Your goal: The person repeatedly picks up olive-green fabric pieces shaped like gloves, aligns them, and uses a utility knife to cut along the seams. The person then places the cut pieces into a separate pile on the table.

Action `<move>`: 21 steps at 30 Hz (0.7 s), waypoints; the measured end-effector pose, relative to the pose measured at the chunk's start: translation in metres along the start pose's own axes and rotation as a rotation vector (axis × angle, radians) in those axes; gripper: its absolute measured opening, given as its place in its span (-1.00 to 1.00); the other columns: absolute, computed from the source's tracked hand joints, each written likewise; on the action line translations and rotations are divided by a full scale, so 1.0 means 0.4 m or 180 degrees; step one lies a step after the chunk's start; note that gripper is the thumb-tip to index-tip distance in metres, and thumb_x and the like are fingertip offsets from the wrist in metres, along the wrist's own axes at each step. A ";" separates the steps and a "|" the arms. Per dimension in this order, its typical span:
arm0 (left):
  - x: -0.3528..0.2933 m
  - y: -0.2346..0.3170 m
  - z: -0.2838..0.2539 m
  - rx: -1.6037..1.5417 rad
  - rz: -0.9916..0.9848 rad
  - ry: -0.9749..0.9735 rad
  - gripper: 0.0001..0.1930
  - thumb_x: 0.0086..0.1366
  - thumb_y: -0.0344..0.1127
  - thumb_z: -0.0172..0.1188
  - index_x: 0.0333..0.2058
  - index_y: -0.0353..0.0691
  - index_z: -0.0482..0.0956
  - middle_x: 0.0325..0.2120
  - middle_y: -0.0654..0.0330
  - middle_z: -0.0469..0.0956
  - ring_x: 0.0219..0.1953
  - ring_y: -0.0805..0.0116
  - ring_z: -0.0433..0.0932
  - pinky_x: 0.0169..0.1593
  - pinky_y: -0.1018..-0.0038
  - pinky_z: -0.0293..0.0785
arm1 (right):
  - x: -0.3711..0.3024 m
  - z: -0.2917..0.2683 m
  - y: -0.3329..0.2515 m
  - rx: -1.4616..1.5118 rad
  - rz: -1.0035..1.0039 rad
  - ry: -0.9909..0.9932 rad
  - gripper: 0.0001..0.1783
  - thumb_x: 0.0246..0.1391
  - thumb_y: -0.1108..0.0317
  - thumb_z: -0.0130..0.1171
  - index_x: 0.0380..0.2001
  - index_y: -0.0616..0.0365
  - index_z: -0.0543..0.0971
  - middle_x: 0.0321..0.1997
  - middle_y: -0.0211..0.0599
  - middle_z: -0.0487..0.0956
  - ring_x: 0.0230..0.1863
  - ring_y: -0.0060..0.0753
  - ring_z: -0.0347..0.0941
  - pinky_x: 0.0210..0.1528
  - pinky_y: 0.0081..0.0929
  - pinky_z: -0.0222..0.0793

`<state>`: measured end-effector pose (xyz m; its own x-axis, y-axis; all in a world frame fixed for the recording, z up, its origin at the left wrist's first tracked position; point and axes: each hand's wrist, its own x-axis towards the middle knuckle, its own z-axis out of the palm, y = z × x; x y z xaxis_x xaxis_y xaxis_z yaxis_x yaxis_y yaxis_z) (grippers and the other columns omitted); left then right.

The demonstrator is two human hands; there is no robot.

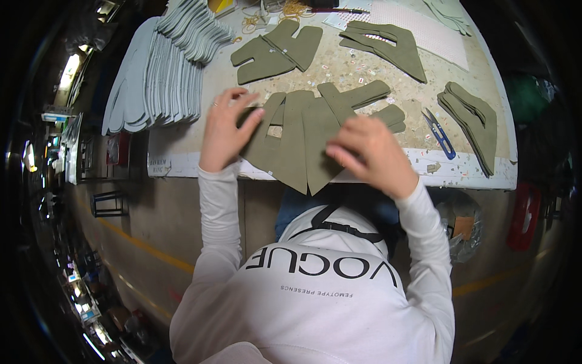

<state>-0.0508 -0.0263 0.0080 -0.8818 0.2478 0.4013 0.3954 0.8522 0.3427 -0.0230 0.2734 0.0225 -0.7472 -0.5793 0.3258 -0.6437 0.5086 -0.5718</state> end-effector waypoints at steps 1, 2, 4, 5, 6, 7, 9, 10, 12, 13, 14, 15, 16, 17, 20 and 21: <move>0.028 -0.029 -0.004 0.0014 0.0045 0.0130 -0.66 0.20 -0.11 0.27 -0.12 -0.17 0.64 -0.15 0.10 0.52 -0.04 0.08 0.46 0.03 0.23 0.38 | 0.027 -0.014 0.023 -0.0186 0.0043 0.0123 -0.85 0.05 0.31 0.26 -0.40 0.15 0.61 -0.37 -0.21 0.50 -0.28 -0.13 0.41 -0.20 -0.26 0.33; 0.062 -0.061 -0.002 0.0042 -0.0165 0.0065 -0.65 0.19 -0.10 0.28 -0.12 -0.17 0.64 -0.17 0.09 0.53 -0.08 0.08 0.49 0.00 0.24 0.40 | 0.068 -0.013 0.053 -0.0023 -0.0033 0.0498 -0.85 0.06 0.31 0.24 -0.39 0.17 0.61 -0.37 -0.16 0.52 -0.27 -0.10 0.42 -0.20 -0.25 0.34; 0.127 -0.125 0.016 0.0048 -0.0297 0.0219 -0.63 0.18 -0.09 0.29 -0.12 -0.18 0.65 -0.22 0.06 0.55 -0.16 0.07 0.54 -0.07 0.26 0.45 | 0.164 -0.020 0.133 -0.0281 -0.0021 0.0631 -0.81 0.10 0.27 0.19 -0.31 0.15 0.62 -0.36 -0.19 0.55 -0.21 -0.11 0.45 -0.12 -0.25 0.37; 0.151 -0.152 0.031 0.0067 -0.0573 -0.0001 -0.62 0.17 -0.08 0.31 -0.12 -0.18 0.65 -0.25 0.06 0.56 -0.20 0.09 0.55 -0.11 0.27 0.47 | 0.218 -0.012 0.174 -0.0435 -0.0068 0.0772 -0.79 0.11 0.25 0.18 -0.29 0.13 0.62 -0.36 -0.21 0.55 -0.20 -0.12 0.46 -0.10 -0.24 0.37; 0.170 -0.174 0.050 0.0076 -0.0758 -0.0144 -0.61 0.15 -0.07 0.32 -0.12 -0.18 0.65 -0.29 0.06 0.57 -0.25 0.10 0.57 -0.15 0.27 0.49 | 0.270 0.000 0.215 -0.0460 0.0038 0.0787 -0.76 0.09 0.21 0.19 -0.24 0.11 0.63 -0.34 -0.25 0.56 -0.16 -0.13 0.47 -0.06 -0.22 0.36; 0.177 -0.190 0.067 0.0103 -0.1051 -0.0368 -0.60 0.14 -0.06 0.33 -0.12 -0.18 0.65 -0.32 0.06 0.58 -0.30 0.11 0.59 -0.18 0.27 0.50 | 0.315 0.019 0.252 -0.0386 0.0308 0.0834 -0.70 0.07 0.16 0.23 -0.18 0.09 0.64 -0.24 -0.20 0.56 -0.11 -0.10 0.48 -0.01 -0.22 0.38; 0.164 -0.208 0.097 0.0057 -0.0916 -0.0003 -0.59 0.10 -0.06 0.36 -0.15 -0.20 0.66 -0.36 0.10 0.59 -0.35 0.17 0.59 -0.22 0.29 0.51 | 0.391 0.063 0.314 -0.0493 0.0700 0.0970 -0.63 0.05 0.11 0.26 -0.11 0.05 0.64 -0.12 -0.14 0.53 -0.04 -0.02 0.46 0.06 -0.20 0.40; 0.151 -0.212 0.108 0.0040 -0.0914 0.0127 -0.59 0.09 -0.07 0.38 -0.16 -0.21 0.66 -0.38 0.11 0.59 -0.37 0.20 0.59 -0.24 0.29 0.52 | 0.420 0.083 0.340 -0.0755 0.0775 0.0979 -0.61 0.04 0.10 0.26 -0.09 0.04 0.63 -0.11 -0.12 0.53 -0.01 0.00 0.45 0.07 -0.20 0.40; 0.141 -0.218 0.121 -0.0048 -0.0865 0.0350 -0.58 0.04 -0.13 0.45 -0.15 -0.22 0.67 -0.45 0.17 0.57 -0.47 0.39 0.53 -0.29 0.47 0.51 | 0.452 0.118 0.374 -0.1336 0.1268 0.0781 -0.59 0.04 0.08 0.27 -0.06 0.01 0.63 -0.07 -0.10 0.52 0.04 0.04 0.42 0.11 -0.18 0.41; 0.138 -0.220 0.122 -0.0092 -0.0873 0.0387 -0.57 0.03 -0.14 0.46 -0.15 -0.22 0.67 -0.46 0.17 0.56 -0.47 0.39 0.53 -0.30 0.47 0.51 | 0.453 0.126 0.387 -0.1258 0.1129 0.0901 -0.59 0.03 0.09 0.28 -0.07 0.01 0.63 -0.07 -0.11 0.52 0.05 0.04 0.41 0.10 -0.18 0.41; 0.137 -0.221 0.122 -0.0121 -0.0876 0.0448 -0.57 0.02 -0.15 0.47 -0.14 -0.22 0.67 -0.46 0.17 0.56 -0.47 0.39 0.52 -0.30 0.47 0.51 | 0.453 0.133 0.395 -0.1221 0.1120 0.0916 -0.59 0.02 0.10 0.29 -0.08 0.01 0.63 -0.08 -0.12 0.52 0.07 0.03 0.40 0.10 -0.18 0.41; 0.137 -0.220 0.121 -0.0172 -0.0929 0.0402 -0.57 0.01 -0.16 0.47 -0.15 -0.22 0.66 -0.45 0.16 0.56 -0.44 0.35 0.54 -0.28 0.43 0.51 | 0.452 0.139 0.398 -0.1196 0.1117 0.0952 -0.59 0.01 0.10 0.30 -0.08 0.01 0.63 -0.08 -0.14 0.52 0.08 0.02 0.38 0.09 -0.17 0.41; 0.143 -0.220 0.120 -0.0209 -0.0975 0.0383 -0.57 0.00 -0.17 0.46 -0.15 -0.22 0.65 -0.43 0.15 0.55 -0.42 0.31 0.55 -0.27 0.39 0.51 | 0.449 0.142 0.399 -0.1285 0.0944 0.1063 -0.60 -0.01 0.12 0.31 -0.10 0.01 0.64 -0.08 -0.15 0.52 0.07 0.00 0.38 0.08 -0.18 0.42; 0.144 -0.218 0.119 -0.0231 -0.1043 0.0341 -0.57 -0.01 -0.19 0.46 -0.15 -0.23 0.65 -0.42 0.13 0.55 -0.39 0.27 0.56 -0.25 0.35 0.51 | 0.443 0.144 0.397 -0.1384 0.0786 0.1196 -0.61 -0.02 0.13 0.32 -0.11 0.01 0.64 -0.08 -0.16 0.53 0.07 -0.02 0.37 0.08 -0.19 0.42; 0.149 -0.207 0.122 -0.0029 -0.0859 0.0577 -0.60 -0.01 -0.22 0.47 -0.20 -0.27 0.64 -0.43 0.14 0.53 -0.38 0.28 0.56 -0.24 0.38 0.51 | 0.433 0.146 0.387 -0.1598 0.0446 0.1412 -0.67 -0.07 0.20 0.33 -0.19 0.04 0.66 -0.10 -0.22 0.54 0.04 -0.11 0.38 0.02 -0.23 0.45; 0.149 -0.203 0.124 -0.0026 -0.0792 0.0674 -0.62 -0.01 -0.23 0.46 -0.22 -0.27 0.63 -0.43 0.14 0.54 -0.40 0.29 0.56 -0.25 0.39 0.51 | 0.433 0.145 0.383 -0.1709 0.0352 0.1418 -0.69 -0.07 0.22 0.32 -0.21 0.04 0.66 -0.11 -0.23 0.54 0.03 -0.12 0.38 0.01 -0.23 0.45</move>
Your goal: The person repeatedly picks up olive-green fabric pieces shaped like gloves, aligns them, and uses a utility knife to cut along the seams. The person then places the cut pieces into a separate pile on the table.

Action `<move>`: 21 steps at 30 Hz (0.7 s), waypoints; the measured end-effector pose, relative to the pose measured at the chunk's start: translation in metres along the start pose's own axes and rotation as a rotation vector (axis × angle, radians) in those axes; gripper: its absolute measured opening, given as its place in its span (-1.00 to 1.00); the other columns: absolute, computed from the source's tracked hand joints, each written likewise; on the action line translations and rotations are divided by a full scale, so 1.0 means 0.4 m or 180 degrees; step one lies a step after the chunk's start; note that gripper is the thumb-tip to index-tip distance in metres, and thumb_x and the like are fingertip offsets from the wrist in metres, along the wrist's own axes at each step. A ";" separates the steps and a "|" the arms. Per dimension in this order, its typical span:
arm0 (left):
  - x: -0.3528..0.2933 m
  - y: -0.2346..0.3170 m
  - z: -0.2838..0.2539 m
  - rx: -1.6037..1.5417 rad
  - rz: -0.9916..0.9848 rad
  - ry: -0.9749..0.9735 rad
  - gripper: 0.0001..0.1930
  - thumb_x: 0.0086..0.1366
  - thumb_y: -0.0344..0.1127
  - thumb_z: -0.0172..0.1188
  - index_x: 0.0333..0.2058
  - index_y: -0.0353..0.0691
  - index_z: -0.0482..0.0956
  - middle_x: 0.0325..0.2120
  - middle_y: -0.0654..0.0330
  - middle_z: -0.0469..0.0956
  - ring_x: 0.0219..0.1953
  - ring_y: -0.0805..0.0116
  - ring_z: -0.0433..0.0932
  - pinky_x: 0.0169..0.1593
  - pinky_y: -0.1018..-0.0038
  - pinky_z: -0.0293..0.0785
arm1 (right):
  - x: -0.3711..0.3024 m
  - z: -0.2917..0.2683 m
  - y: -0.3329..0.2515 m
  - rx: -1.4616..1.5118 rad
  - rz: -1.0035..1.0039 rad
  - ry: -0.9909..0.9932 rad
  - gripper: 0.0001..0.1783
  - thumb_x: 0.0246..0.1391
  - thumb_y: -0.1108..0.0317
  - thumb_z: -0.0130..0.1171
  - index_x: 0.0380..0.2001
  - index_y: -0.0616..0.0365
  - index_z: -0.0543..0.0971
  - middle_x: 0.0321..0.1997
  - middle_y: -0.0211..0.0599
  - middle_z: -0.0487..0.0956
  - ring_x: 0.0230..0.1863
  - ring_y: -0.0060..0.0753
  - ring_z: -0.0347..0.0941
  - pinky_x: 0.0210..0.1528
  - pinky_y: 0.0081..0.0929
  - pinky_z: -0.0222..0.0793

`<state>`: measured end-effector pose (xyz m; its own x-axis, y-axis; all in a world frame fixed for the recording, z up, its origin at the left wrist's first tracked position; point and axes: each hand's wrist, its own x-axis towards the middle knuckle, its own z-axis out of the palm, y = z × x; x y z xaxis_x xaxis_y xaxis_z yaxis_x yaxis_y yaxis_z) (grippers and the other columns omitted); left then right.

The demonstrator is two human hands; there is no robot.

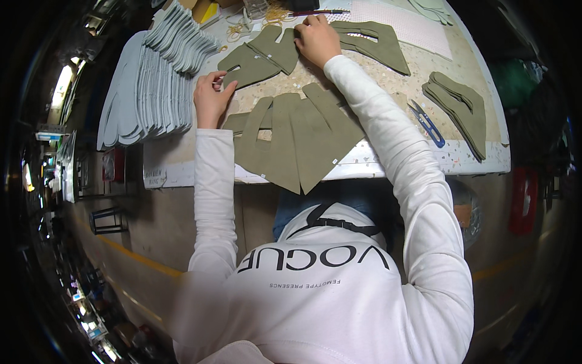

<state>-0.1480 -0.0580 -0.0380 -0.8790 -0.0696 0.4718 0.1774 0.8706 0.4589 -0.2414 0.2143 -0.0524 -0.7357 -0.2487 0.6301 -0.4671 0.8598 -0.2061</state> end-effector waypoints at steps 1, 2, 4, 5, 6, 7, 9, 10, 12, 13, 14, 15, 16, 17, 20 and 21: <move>-0.003 0.003 0.002 -0.0022 0.0107 0.0123 -0.63 0.00 -0.24 0.46 -0.23 -0.27 0.63 -0.44 0.15 0.56 -0.41 0.30 0.56 -0.26 0.41 0.52 | 0.001 -0.003 -0.002 -0.0103 -0.0117 0.0083 -0.70 -0.07 0.23 0.31 -0.23 0.05 0.66 -0.12 -0.24 0.54 0.03 -0.13 0.39 -0.01 -0.23 0.46; -0.006 0.005 0.005 -0.0044 0.0206 0.0245 -0.65 0.00 -0.24 0.45 -0.25 -0.27 0.63 -0.44 0.16 0.58 -0.43 0.32 0.56 -0.27 0.42 0.52 | 0.000 -0.003 -0.007 -0.0154 -0.0103 0.0057 -0.75 -0.08 0.26 0.31 -0.29 0.09 0.66 -0.16 -0.26 0.54 0.01 -0.16 0.40 -0.06 -0.25 0.48; -0.008 0.008 0.011 -0.0543 -0.0366 -0.0053 -0.67 0.02 -0.25 0.45 -0.26 -0.27 0.63 -0.46 0.18 0.61 -0.48 0.38 0.57 -0.30 0.45 0.53 | 0.001 -0.006 -0.012 -0.0219 -0.0175 0.0124 -0.77 -0.10 0.27 0.31 -0.34 0.11 0.66 -0.17 -0.26 0.54 0.00 -0.16 0.41 -0.09 -0.25 0.49; -0.007 0.008 0.014 -0.0814 -0.0565 -0.0138 -0.68 0.03 -0.26 0.44 -0.27 -0.27 0.62 -0.48 0.19 0.63 -0.50 0.41 0.57 -0.31 0.46 0.53 | 0.002 -0.008 -0.015 -0.0245 -0.0214 0.0161 -0.78 -0.10 0.28 0.31 -0.36 0.13 0.65 -0.18 -0.26 0.54 -0.01 -0.16 0.41 -0.10 -0.26 0.50; -0.007 0.010 0.016 -0.1064 -0.0664 -0.0334 -0.68 0.04 -0.26 0.44 -0.25 -0.28 0.62 -0.49 0.20 0.64 -0.51 0.44 0.57 -0.33 0.48 0.53 | 0.002 -0.009 -0.018 -0.0253 -0.0215 0.0169 -0.79 -0.11 0.29 0.30 -0.38 0.14 0.65 -0.19 -0.27 0.54 -0.01 -0.17 0.41 -0.11 -0.26 0.50; -0.006 0.012 0.020 -0.1341 -0.0667 -0.0468 -0.67 0.05 -0.25 0.43 -0.24 -0.28 0.62 -0.51 0.22 0.65 -0.53 0.47 0.57 -0.34 0.49 0.52 | 0.003 -0.011 -0.020 -0.0263 -0.0216 0.0184 -0.80 -0.12 0.29 0.30 -0.40 0.14 0.65 -0.20 -0.27 0.54 -0.02 -0.17 0.42 -0.13 -0.27 0.51; -0.001 0.018 0.022 -0.1322 -0.0745 -0.0709 -0.69 0.11 -0.28 0.39 -0.21 -0.30 0.60 -0.48 0.24 0.65 -0.51 0.53 0.56 -0.33 0.54 0.51 | 0.004 -0.014 -0.023 -0.0318 -0.0161 0.0089 -0.79 -0.11 0.30 0.29 -0.37 0.14 0.65 -0.19 -0.30 0.54 -0.02 -0.19 0.41 -0.12 -0.28 0.50; 0.000 0.022 0.022 -0.1025 -0.0822 -0.0813 -0.72 0.16 -0.30 0.36 -0.20 -0.32 0.60 -0.44 0.24 0.65 -0.47 0.55 0.55 -0.31 0.58 0.50 | 0.005 -0.016 -0.024 -0.0364 -0.0104 -0.0024 -0.77 -0.10 0.30 0.28 -0.32 0.12 0.64 -0.18 -0.34 0.54 -0.01 -0.20 0.41 -0.09 -0.29 0.50; 0.004 0.030 0.019 -0.1546 -0.0950 -0.0655 -0.76 0.25 -0.33 0.27 -0.16 -0.32 0.57 -0.36 0.24 0.64 -0.40 0.55 0.55 -0.25 0.59 0.49 | 0.004 -0.017 -0.026 -0.0432 -0.0059 -0.0128 -0.76 -0.09 0.30 0.28 -0.29 0.11 0.63 -0.17 -0.37 0.54 -0.01 -0.22 0.40 -0.09 -0.30 0.50; 0.006 0.034 0.016 -0.2360 -0.0994 -0.0379 -0.78 0.28 -0.34 0.22 -0.14 -0.30 0.56 -0.33 0.23 0.63 -0.37 0.53 0.56 -0.22 0.56 0.51 | 0.004 -0.017 -0.026 -0.0450 -0.0076 -0.0112 -0.77 -0.09 0.30 0.28 -0.30 0.11 0.63 -0.18 -0.36 0.54 -0.01 -0.22 0.40 -0.10 -0.30 0.50; 0.010 0.035 0.010 -0.3166 -0.1034 -0.0155 -0.79 0.32 -0.35 0.17 -0.12 -0.28 0.54 -0.30 0.23 0.62 -0.33 0.51 0.56 -0.18 0.53 0.52 | 0.003 -0.017 -0.027 -0.0463 -0.0102 -0.0105 -0.77 -0.09 0.30 0.27 -0.31 0.11 0.63 -0.19 -0.36 0.53 -0.02 -0.22 0.40 -0.11 -0.30 0.50; 0.014 0.032 0.000 -0.3452 -0.1145 -0.0017 -0.80 0.33 -0.35 0.13 -0.11 -0.26 0.53 -0.28 0.23 0.60 -0.30 0.48 0.56 -0.16 0.50 0.51 | 0.003 -0.016 -0.027 -0.0461 -0.0099 -0.0087 -0.78 -0.09 0.30 0.27 -0.31 0.11 0.63 -0.19 -0.36 0.53 -0.02 -0.21 0.40 -0.12 -0.30 0.51; 0.015 0.026 -0.014 -0.3732 -0.1259 0.0060 -0.80 0.35 -0.34 0.09 -0.10 -0.24 0.51 -0.25 0.22 0.57 -0.26 0.45 0.56 -0.15 0.48 0.51 | 0.003 -0.016 -0.027 -0.0455 -0.0102 -0.0075 -0.78 -0.09 0.30 0.27 -0.32 0.10 0.63 -0.20 -0.35 0.53 -0.02 -0.21 0.40 -0.13 -0.30 0.51; 0.015 0.019 -0.026 -0.3993 -0.1410 0.0196 -0.80 0.37 -0.33 0.05 -0.09 -0.22 0.50 -0.23 0.22 0.55 -0.23 0.42 0.55 -0.13 0.45 0.51 | 0.004 -0.015 -0.026 -0.0448 -0.0106 -0.0061 -0.78 -0.09 0.30 0.27 -0.32 0.10 0.62 -0.20 -0.35 0.53 -0.02 -0.21 0.40 -0.14 -0.31 0.51; 0.018 0.004 -0.041 -0.4518 -0.1737 0.0215 -0.76 0.36 -0.25 0.00 -0.10 -0.24 0.46 -0.19 0.16 0.53 -0.18 0.37 0.53 -0.10 0.40 0.53 | 0.007 -0.015 -0.024 -0.0356 -0.0173 0.0110 -0.83 -0.13 0.32 0.26 -0.43 0.15 0.65 -0.26 -0.28 0.54 -0.07 -0.21 0.42 -0.23 -0.28 0.50; 0.021 -0.001 -0.043 -0.4759 -0.1927 0.0265 -0.75 0.36 -0.23 0.00 -0.10 -0.25 0.46 -0.18 0.15 0.53 -0.18 0.36 0.53 -0.10 0.39 0.53 | 0.007 -0.015 -0.024 -0.0366 -0.0235 0.0176 -0.83 -0.13 0.33 0.26 -0.43 0.15 0.65 -0.26 -0.28 0.54 -0.07 -0.21 0.42 -0.22 -0.29 0.49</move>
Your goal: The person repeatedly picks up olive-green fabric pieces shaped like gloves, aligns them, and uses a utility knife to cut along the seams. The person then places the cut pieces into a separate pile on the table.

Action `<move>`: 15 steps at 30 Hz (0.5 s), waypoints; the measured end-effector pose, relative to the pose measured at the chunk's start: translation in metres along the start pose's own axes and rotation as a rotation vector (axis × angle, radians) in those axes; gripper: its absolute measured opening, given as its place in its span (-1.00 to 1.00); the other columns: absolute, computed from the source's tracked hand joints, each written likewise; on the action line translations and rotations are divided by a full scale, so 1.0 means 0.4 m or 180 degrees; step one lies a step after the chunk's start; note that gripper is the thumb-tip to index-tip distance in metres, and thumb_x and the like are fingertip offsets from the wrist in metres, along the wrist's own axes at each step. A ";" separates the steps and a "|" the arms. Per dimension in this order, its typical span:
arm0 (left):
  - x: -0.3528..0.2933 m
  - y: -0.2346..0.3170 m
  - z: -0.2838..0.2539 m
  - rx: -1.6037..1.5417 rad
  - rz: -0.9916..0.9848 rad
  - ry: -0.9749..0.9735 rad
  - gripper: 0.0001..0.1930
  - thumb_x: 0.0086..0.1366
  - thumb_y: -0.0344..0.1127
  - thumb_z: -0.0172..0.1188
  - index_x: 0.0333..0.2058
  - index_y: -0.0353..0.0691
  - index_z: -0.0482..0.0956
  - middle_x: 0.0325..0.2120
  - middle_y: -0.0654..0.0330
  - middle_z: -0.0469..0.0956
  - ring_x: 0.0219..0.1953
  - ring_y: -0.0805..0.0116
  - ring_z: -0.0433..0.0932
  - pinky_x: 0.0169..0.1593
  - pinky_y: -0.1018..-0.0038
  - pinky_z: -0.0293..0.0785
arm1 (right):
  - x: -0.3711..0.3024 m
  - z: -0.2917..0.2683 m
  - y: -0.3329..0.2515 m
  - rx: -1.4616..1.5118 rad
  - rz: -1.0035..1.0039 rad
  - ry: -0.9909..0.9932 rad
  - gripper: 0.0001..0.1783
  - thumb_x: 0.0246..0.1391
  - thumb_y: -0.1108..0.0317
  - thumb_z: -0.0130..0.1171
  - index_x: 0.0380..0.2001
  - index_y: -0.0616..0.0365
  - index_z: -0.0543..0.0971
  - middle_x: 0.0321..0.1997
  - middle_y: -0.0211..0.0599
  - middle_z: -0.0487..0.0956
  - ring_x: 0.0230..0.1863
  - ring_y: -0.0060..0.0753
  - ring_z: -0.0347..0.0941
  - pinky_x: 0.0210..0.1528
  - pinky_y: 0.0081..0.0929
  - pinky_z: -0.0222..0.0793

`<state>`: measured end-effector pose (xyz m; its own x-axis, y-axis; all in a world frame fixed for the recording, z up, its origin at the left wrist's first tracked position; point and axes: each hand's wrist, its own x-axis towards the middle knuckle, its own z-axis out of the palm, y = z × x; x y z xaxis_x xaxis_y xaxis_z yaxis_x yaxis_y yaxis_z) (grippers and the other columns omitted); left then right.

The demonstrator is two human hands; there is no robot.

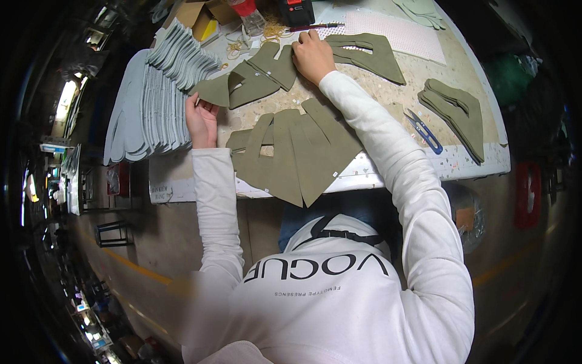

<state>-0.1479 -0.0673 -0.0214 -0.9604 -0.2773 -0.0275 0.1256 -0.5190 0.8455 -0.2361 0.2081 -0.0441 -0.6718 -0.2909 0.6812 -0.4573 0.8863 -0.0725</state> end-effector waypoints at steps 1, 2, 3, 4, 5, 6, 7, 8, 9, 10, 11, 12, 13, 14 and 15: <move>0.001 0.002 -0.004 -0.0049 0.0041 -0.0057 -0.73 0.34 -0.22 0.00 -0.11 -0.27 0.45 -0.19 0.13 0.53 -0.18 0.34 0.53 -0.07 0.38 0.53 | 0.001 -0.001 0.001 -0.0024 -0.0025 0.0003 -0.84 -0.13 0.33 0.25 -0.43 0.15 0.65 -0.26 -0.29 0.54 -0.07 -0.21 0.41 -0.22 -0.29 0.49; 0.002 0.003 -0.007 -0.0098 0.0081 -0.0031 -0.73 0.34 -0.22 0.00 -0.11 -0.26 0.45 -0.19 0.13 0.53 -0.18 0.33 0.52 -0.06 0.38 0.52 | 0.001 -0.001 0.000 -0.0047 -0.0047 0.0003 -0.84 -0.13 0.34 0.24 -0.43 0.15 0.65 -0.26 -0.29 0.54 -0.07 -0.21 0.41 -0.22 -0.29 0.49; 0.003 0.004 -0.008 -0.0148 0.0122 -0.0007 -0.73 0.34 -0.22 0.00 -0.11 -0.26 0.45 -0.19 0.13 0.52 -0.17 0.33 0.52 -0.05 0.38 0.52 | 0.001 -0.002 0.000 -0.0065 -0.0044 -0.0019 -0.85 -0.12 0.35 0.23 -0.43 0.15 0.65 -0.27 -0.29 0.53 -0.07 -0.22 0.41 -0.22 -0.29 0.48; 0.002 0.004 -0.010 -0.0213 0.0170 0.0012 -0.74 0.34 -0.22 0.00 -0.11 -0.26 0.45 -0.19 0.13 0.52 -0.16 0.33 0.52 -0.03 0.38 0.51 | 0.000 -0.003 -0.001 -0.0086 -0.0039 -0.0042 -0.85 -0.12 0.35 0.22 -0.44 0.15 0.65 -0.27 -0.29 0.53 -0.07 -0.22 0.41 -0.22 -0.29 0.48; 0.001 0.005 -0.010 -0.0190 0.0170 0.0018 -0.74 0.34 -0.22 0.00 -0.11 -0.26 0.45 -0.19 0.13 0.52 -0.16 0.33 0.52 -0.02 0.38 0.51 | 0.000 -0.004 -0.002 -0.0096 -0.0048 -0.0066 -0.86 -0.12 0.36 0.22 -0.44 0.15 0.64 -0.27 -0.29 0.53 -0.07 -0.22 0.41 -0.22 -0.29 0.47; 0.000 0.005 -0.011 -0.0183 0.0179 0.0019 -0.74 0.34 -0.22 0.00 -0.11 -0.26 0.45 -0.18 0.13 0.52 -0.16 0.33 0.51 -0.01 0.38 0.50 | 0.000 -0.005 -0.003 -0.0149 -0.0002 -0.0151 -0.85 -0.11 0.35 0.24 -0.41 0.14 0.63 -0.25 -0.30 0.53 -0.05 -0.22 0.40 -0.21 -0.29 0.48; -0.002 0.005 -0.011 -0.0199 0.0206 0.0026 -0.74 0.34 -0.22 0.00 -0.12 -0.26 0.45 -0.18 0.13 0.52 -0.15 0.32 0.51 0.00 0.38 0.50 | -0.001 -0.005 -0.005 -0.0189 0.0030 -0.0240 -0.83 -0.10 0.33 0.26 -0.39 0.14 0.62 -0.23 -0.31 0.53 -0.04 -0.21 0.40 -0.20 -0.29 0.48; -0.002 0.005 -0.010 -0.0168 0.0183 0.0014 -0.74 0.34 -0.22 0.00 -0.12 -0.26 0.45 -0.18 0.13 0.52 -0.15 0.32 0.51 -0.01 0.37 0.50 | -0.001 -0.006 -0.005 -0.0232 0.0052 -0.0267 -0.80 -0.09 0.32 0.29 -0.36 0.14 0.61 -0.21 -0.33 0.53 -0.03 -0.21 0.40 -0.19 -0.29 0.49; -0.003 0.005 -0.011 -0.0155 0.0176 0.0012 -0.74 0.34 -0.23 0.00 -0.12 -0.26 0.45 -0.18 0.13 0.52 -0.15 0.32 0.51 -0.01 0.36 0.51 | 0.000 -0.006 -0.005 -0.0190 0.0108 -0.0316 -0.83 -0.09 0.33 0.28 -0.36 0.10 0.61 -0.21 -0.32 0.53 -0.03 -0.21 0.40 -0.17 -0.30 0.49; -0.004 0.005 -0.011 -0.0159 0.0164 0.0022 -0.75 0.34 -0.23 0.00 -0.12 -0.26 0.45 -0.18 0.13 0.52 -0.15 0.32 0.51 -0.01 0.35 0.51 | 0.001 -0.006 -0.004 0.0014 0.0190 -0.0345 -0.84 -0.10 0.35 0.27 -0.38 0.10 0.61 -0.23 -0.29 0.53 -0.03 -0.19 0.40 -0.17 -0.29 0.48; -0.003 0.005 -0.011 -0.0134 0.0165 -0.0007 -0.75 0.34 -0.23 -0.01 -0.12 -0.26 0.45 -0.18 0.12 0.52 -0.15 0.32 0.52 -0.01 0.35 0.52 | 0.001 -0.006 -0.003 0.0212 0.0267 -0.0306 -0.85 -0.12 0.37 0.26 -0.39 0.09 0.62 -0.24 -0.26 0.53 -0.03 -0.17 0.39 -0.18 -0.29 0.48; -0.003 0.004 -0.012 -0.0124 0.0163 -0.0025 -0.75 0.34 -0.24 -0.01 -0.13 -0.26 0.45 -0.18 0.12 0.53 -0.15 0.31 0.53 -0.01 0.34 0.52 | 0.001 -0.006 -0.001 0.0410 0.0371 -0.0346 -0.86 -0.13 0.38 0.26 -0.41 0.09 0.62 -0.26 -0.23 0.53 -0.03 -0.15 0.39 -0.18 -0.29 0.47; -0.002 0.003 -0.012 -0.0124 0.0160 -0.0017 -0.75 0.34 -0.24 -0.01 -0.13 -0.26 0.45 -0.18 0.12 0.53 -0.15 0.31 0.53 -0.01 0.33 0.53 | 0.003 -0.006 0.003 0.0659 0.0593 -0.0457 -0.68 -0.14 0.35 0.32 -0.22 0.04 0.59 -0.29 -0.17 0.57 -0.09 -0.13 0.47 -0.17 -0.29 0.48; -0.001 0.002 -0.013 -0.0082 0.0205 -0.0111 -0.76 0.34 -0.25 -0.01 -0.13 -0.27 0.45 -0.19 0.11 0.54 -0.15 0.30 0.55 -0.01 0.32 0.54 | 0.004 -0.006 0.006 0.1165 0.0799 -0.0437 -0.62 -0.14 0.34 0.34 -0.16 0.03 0.56 -0.30 -0.16 0.58 -0.14 -0.13 0.50 -0.17 -0.29 0.48; -0.001 0.001 -0.014 -0.0051 0.0248 -0.0176 -0.77 0.34 -0.26 -0.01 -0.14 -0.27 0.46 -0.19 0.10 0.55 -0.16 0.29 0.56 -0.02 0.32 0.55 | 0.002 -0.007 0.009 0.1655 0.1088 -0.0633 -0.56 -0.14 0.33 0.35 -0.10 0.02 0.54 -0.32 -0.15 0.59 -0.18 -0.12 0.53 -0.18 -0.29 0.48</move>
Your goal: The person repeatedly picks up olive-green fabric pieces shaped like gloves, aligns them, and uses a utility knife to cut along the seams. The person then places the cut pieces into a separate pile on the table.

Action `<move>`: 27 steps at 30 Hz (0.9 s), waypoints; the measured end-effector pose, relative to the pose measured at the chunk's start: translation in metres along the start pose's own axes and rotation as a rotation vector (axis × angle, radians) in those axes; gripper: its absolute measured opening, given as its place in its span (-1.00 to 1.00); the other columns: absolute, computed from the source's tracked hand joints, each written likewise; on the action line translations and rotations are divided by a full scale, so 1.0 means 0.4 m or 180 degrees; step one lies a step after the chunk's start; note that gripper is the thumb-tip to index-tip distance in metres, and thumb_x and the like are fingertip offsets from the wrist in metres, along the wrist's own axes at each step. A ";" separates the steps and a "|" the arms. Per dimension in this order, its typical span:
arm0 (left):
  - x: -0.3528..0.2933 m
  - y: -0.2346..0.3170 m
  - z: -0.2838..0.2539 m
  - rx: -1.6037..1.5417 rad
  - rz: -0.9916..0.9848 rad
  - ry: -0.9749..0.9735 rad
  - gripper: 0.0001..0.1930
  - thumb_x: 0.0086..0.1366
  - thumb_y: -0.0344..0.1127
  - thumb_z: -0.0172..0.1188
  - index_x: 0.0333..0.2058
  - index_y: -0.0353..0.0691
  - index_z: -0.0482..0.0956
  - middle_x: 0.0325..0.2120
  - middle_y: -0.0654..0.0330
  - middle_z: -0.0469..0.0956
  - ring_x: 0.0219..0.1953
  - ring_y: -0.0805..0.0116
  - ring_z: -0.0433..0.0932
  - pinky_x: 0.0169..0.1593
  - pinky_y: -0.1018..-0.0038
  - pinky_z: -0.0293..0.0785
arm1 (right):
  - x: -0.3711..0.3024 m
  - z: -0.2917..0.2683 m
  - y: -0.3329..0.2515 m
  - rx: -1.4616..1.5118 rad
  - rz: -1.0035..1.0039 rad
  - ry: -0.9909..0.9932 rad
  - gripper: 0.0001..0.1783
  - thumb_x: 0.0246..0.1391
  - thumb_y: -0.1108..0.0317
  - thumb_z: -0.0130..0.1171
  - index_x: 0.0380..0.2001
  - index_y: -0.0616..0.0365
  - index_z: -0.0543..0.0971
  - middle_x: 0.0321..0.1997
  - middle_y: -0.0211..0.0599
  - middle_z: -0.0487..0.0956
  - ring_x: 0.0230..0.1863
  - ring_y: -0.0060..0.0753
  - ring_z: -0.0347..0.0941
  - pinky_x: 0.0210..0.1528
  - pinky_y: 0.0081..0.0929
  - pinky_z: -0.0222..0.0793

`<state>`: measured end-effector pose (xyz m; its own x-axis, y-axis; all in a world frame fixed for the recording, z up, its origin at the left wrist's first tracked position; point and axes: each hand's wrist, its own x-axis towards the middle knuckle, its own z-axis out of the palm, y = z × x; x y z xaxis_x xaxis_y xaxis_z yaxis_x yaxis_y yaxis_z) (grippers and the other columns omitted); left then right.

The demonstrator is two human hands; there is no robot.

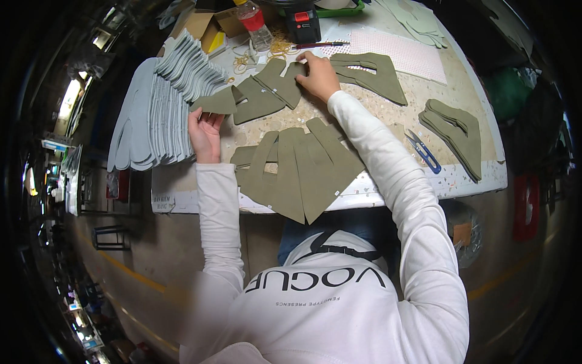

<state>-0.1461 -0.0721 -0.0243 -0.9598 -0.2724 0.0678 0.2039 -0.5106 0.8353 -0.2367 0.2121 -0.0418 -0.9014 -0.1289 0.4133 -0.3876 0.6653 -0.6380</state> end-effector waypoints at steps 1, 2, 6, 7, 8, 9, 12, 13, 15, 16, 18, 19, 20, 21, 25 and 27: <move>-0.001 -0.001 -0.002 0.0003 0.0069 -0.0092 -0.77 0.33 -0.27 -0.01 -0.14 -0.28 0.46 -0.20 0.10 0.56 -0.17 0.27 0.58 -0.03 0.31 0.56 | 0.003 -0.001 0.001 0.0538 0.0186 -0.0107 -0.50 -0.14 0.32 0.37 -0.04 0.01 0.52 -0.34 -0.13 0.60 -0.23 -0.12 0.55 -0.18 -0.29 0.48; -0.001 -0.003 -0.002 0.0039 0.0029 -0.0084 -0.78 0.33 -0.29 0.01 -0.15 -0.28 0.46 -0.21 0.09 0.57 -0.18 0.27 0.59 -0.04 0.31 0.57 | 0.001 -0.001 0.000 0.0784 0.0293 -0.0231 -0.29 -0.15 0.31 0.39 0.16 -0.10 0.43 -0.41 -0.11 0.59 -0.36 -0.14 0.57 -0.22 -0.29 0.47; 0.002 -0.002 0.001 0.0218 0.0156 -0.0148 -0.81 0.30 -0.35 0.05 -0.16 -0.30 0.47 -0.22 0.09 0.58 -0.21 0.27 0.62 -0.07 0.33 0.60 | 0.002 -0.026 -0.033 0.0774 0.0062 -0.0553 -0.16 -0.05 0.38 0.36 0.30 -0.50 0.32 -0.42 -0.31 0.46 -0.37 -0.38 0.41 -0.14 -0.39 0.44; -0.002 -0.001 0.003 0.0307 0.0166 -0.0056 -0.81 0.30 -0.36 0.07 -0.17 -0.31 0.47 -0.22 0.10 0.58 -0.22 0.28 0.62 -0.08 0.33 0.60 | 0.005 -0.043 -0.049 0.0670 -0.0214 -0.0307 -0.35 -0.01 0.41 0.31 0.19 -0.38 0.49 -0.41 -0.36 0.47 -0.37 -0.50 0.39 -0.21 -0.50 0.41; -0.005 0.005 0.005 0.0365 0.0169 -0.0022 -0.83 0.29 -0.41 0.09 -0.17 -0.31 0.47 -0.22 0.11 0.58 -0.22 0.30 0.62 -0.07 0.36 0.60 | 0.014 -0.073 -0.066 0.0760 -0.0614 -0.0219 -0.45 0.03 0.41 0.29 0.11 -0.31 0.55 -0.42 -0.42 0.47 -0.36 -0.58 0.38 -0.24 -0.57 0.38; -0.011 0.009 0.008 0.0354 0.0329 -0.0216 -0.83 0.29 -0.43 0.09 -0.16 -0.31 0.47 -0.22 0.11 0.58 -0.21 0.30 0.62 -0.07 0.35 0.60 | 0.018 -0.108 -0.084 0.0676 -0.0592 -0.0263 -0.56 0.06 0.42 0.27 0.04 -0.23 0.62 -0.43 -0.47 0.47 -0.36 -0.65 0.36 -0.28 -0.64 0.36; -0.069 0.038 0.006 0.0335 0.0438 -0.0358 -0.81 0.29 -0.52 0.05 -0.12 -0.33 0.47 -0.20 0.12 0.56 -0.21 0.31 0.61 -0.07 0.42 0.59 | -0.039 -0.246 -0.136 0.1489 -0.0246 -0.0593 -0.73 0.18 0.37 0.19 -0.06 0.02 0.67 -0.33 -0.56 0.56 -0.33 -0.77 0.39 -0.29 -0.76 0.31; -0.103 0.051 0.002 0.0358 0.0411 -0.0332 -0.77 0.29 -0.52 0.04 -0.07 -0.33 0.45 -0.17 0.14 0.55 -0.19 0.34 0.59 -0.06 0.44 0.56 | -0.071 -0.283 -0.155 0.2026 -0.0614 -0.0617 -0.74 0.21 0.35 0.17 -0.06 0.09 0.66 -0.29 -0.55 0.60 -0.30 -0.77 0.43 -0.25 -0.76 0.34; -0.187 0.078 -0.009 0.0469 0.0357 -0.0251 -0.68 0.30 -0.52 0.03 0.03 -0.34 0.41 -0.12 0.17 0.53 -0.15 0.40 0.56 -0.04 0.50 0.51 | -0.145 -0.347 -0.192 0.1898 -0.0206 -0.0650 -0.74 0.23 0.36 0.14 -0.07 0.20 0.65 -0.17 -0.45 0.64 -0.22 -0.73 0.51 -0.15 -0.75 0.39; -0.230 0.093 -0.013 0.0503 0.0255 -0.0271 -0.58 0.29 -0.52 0.02 0.14 -0.35 0.34 -0.07 0.21 0.49 -0.11 0.46 0.50 0.00 0.55 0.44 | -0.173 -0.361 -0.211 0.2262 0.0318 -0.0968 -0.74 0.24 0.37 0.12 -0.07 0.23 0.64 -0.16 -0.41 0.65 -0.14 -0.68 0.54 -0.04 -0.71 0.41; -0.300 0.120 -0.018 0.0519 0.0208 -0.0011 -0.64 0.29 -0.51 0.01 0.07 -0.32 0.36 -0.16 0.25 0.49 -0.22 0.55 0.47 -0.12 0.61 0.41 | -0.208 -0.348 -0.248 0.2428 0.0284 -0.1438 -0.73 0.23 0.42 0.11 -0.04 0.23 0.63 -0.16 -0.40 0.65 -0.15 -0.66 0.54 -0.03 -0.70 0.41; -0.330 0.132 -0.020 0.0518 0.0191 0.0122 -0.67 0.29 -0.51 0.01 0.04 -0.30 0.37 -0.20 0.27 0.49 -0.27 0.60 0.45 -0.18 0.65 0.40 | -0.228 -0.338 -0.266 0.2180 0.0626 -0.1533 -0.72 0.22 0.43 0.12 -0.03 0.23 0.63 -0.16 -0.41 0.65 -0.16 -0.66 0.54 -0.04 -0.70 0.41; -0.356 0.145 -0.022 0.0613 0.0291 0.0172 -0.67 0.29 -0.49 0.00 0.03 -0.35 0.36 -0.17 0.25 0.49 -0.22 0.55 0.46 -0.11 0.62 0.39 | -0.244 -0.321 -0.284 0.2384 0.0575 -0.1638 -0.70 0.19 0.45 0.14 -0.02 0.24 0.62 -0.16 -0.40 0.65 -0.14 -0.67 0.53 -0.03 -0.69 0.40; -0.380 0.157 -0.025 0.0627 0.0373 0.0322 -0.68 0.29 -0.49 0.00 0.03 -0.36 0.37 -0.17 0.23 0.49 -0.19 0.53 0.46 -0.08 0.60 0.39 | -0.264 -0.305 -0.301 0.2713 0.0353 -0.1697 -0.66 0.16 0.47 0.16 0.02 0.25 0.59 -0.08 -0.37 0.63 -0.12 -0.66 0.51 -0.01 -0.68 0.38; -0.465 0.200 -0.056 0.0812 0.0672 0.0954 -0.71 0.32 -0.44 -0.03 -0.01 -0.39 0.40 -0.12 0.14 0.48 -0.05 0.41 0.46 0.05 0.50 0.37 | -0.369 -0.244 -0.345 0.3546 0.0421 -0.1181 -0.59 0.11 0.55 0.21 0.07 0.22 0.55 -0.04 -0.43 0.60 -0.20 -0.75 0.50 -0.06 -0.75 0.39; -0.498 0.220 -0.084 0.0669 0.0710 0.1016 -0.71 0.33 -0.41 -0.06 -0.02 -0.38 0.41 -0.11 0.13 0.48 -0.04 0.40 0.46 0.06 0.49 0.37 | -0.423 -0.210 -0.343 0.3488 0.0630 -0.1058 -0.58 0.11 0.57 0.20 0.08 0.26 0.54 -0.03 -0.43 0.56 -0.22 -0.73 0.50 -0.08 -0.72 0.41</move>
<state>0.0693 -0.0901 0.0173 -0.7824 -0.6121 0.1146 0.3239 -0.2427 0.9144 -0.0150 0.2044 0.0303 -0.9081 -0.3885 0.1563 -0.0469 -0.2765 -0.9599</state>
